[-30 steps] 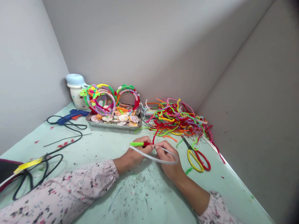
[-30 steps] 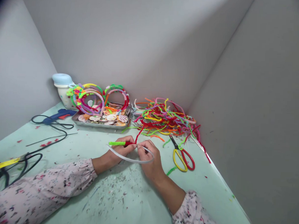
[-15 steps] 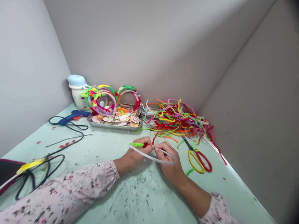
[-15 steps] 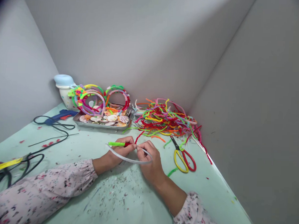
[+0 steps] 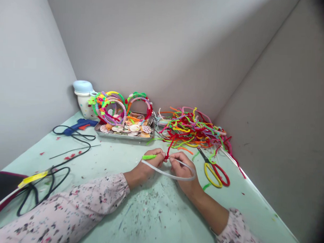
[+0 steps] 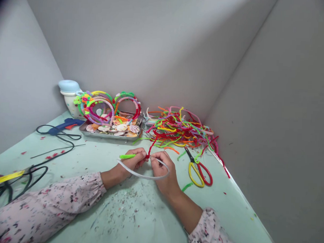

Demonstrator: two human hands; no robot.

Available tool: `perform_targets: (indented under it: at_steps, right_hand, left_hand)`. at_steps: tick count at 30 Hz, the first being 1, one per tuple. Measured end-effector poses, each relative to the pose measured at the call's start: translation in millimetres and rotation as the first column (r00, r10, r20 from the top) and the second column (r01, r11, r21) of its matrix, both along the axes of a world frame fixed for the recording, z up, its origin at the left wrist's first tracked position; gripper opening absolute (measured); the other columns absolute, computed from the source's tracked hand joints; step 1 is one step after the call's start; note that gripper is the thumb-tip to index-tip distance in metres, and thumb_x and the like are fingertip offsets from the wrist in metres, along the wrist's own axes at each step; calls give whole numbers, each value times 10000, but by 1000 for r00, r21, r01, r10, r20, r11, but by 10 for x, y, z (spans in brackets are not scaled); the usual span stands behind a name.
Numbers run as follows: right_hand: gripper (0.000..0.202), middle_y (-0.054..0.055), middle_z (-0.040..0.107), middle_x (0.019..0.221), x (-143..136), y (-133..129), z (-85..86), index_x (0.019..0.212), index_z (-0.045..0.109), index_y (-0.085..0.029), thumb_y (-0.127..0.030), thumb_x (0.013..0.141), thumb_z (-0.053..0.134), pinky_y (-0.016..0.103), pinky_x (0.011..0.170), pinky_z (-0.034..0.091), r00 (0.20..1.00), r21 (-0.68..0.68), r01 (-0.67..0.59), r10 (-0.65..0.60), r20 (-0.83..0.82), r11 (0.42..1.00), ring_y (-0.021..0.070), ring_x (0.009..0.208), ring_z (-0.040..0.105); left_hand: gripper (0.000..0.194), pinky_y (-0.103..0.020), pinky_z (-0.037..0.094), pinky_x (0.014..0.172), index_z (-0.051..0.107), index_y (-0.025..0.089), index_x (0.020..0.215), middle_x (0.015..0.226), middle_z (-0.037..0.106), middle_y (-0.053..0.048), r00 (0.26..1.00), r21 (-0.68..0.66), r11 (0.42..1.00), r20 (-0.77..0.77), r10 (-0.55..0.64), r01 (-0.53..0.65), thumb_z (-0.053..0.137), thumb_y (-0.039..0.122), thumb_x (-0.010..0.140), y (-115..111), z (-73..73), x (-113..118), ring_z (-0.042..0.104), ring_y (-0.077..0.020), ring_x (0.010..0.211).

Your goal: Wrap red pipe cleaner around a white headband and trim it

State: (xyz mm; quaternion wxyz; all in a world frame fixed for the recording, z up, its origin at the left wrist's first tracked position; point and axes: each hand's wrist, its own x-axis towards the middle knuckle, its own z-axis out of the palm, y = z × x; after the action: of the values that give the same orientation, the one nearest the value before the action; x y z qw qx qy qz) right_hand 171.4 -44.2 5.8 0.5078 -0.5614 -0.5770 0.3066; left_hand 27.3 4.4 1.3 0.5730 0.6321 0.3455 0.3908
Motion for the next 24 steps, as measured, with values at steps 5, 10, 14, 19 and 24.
perform_targets:
  at_steps: [5,10,14,19,24]
  right_hand:
    - [97,19,574,859,1,-2,-25,896,569,-201,-223,816,519,254,661,457,999,137,-32,30,21,990,153,740,564]
    - [122,24,563,886,7,-15,-7,894,609,-208,-175,824,515,256,679,466,992,179,-105,91,82,978,158,792,570]
    - [134,27,571,899,6,-21,-5,925,613,-212,-187,839,514,259,667,467,992,173,-102,86,95,980,157,783,574]
    - [120,27,569,894,-5,-25,16,916,608,-206,-197,849,508,252,638,460,991,176,-89,69,116,980,148,748,569]
    - [122,21,568,878,-14,-40,43,920,606,-207,-191,851,507,242,640,453,988,205,-76,45,149,976,141,743,562]
  left_hand:
    - [292,-239,243,488,450,157,561,534,399,35,1000,9,1000,11,17,-17,476,315,804,-21,87,-2,330,-82,499]
    - [292,-238,224,490,466,152,568,536,382,38,1000,-8,1000,-4,20,-20,480,327,802,3,50,4,309,-82,503]
    - [290,-236,238,506,492,148,578,550,402,31,1000,-5,1000,16,13,-13,508,345,791,40,-23,9,334,-86,525]
    - [255,-234,243,513,501,150,609,546,399,35,999,22,999,33,-24,23,507,318,801,14,11,-17,331,-85,523]
    - [163,-229,256,519,502,159,645,544,411,44,1000,-13,1000,14,4,-4,517,267,765,-17,57,-22,343,-85,516]
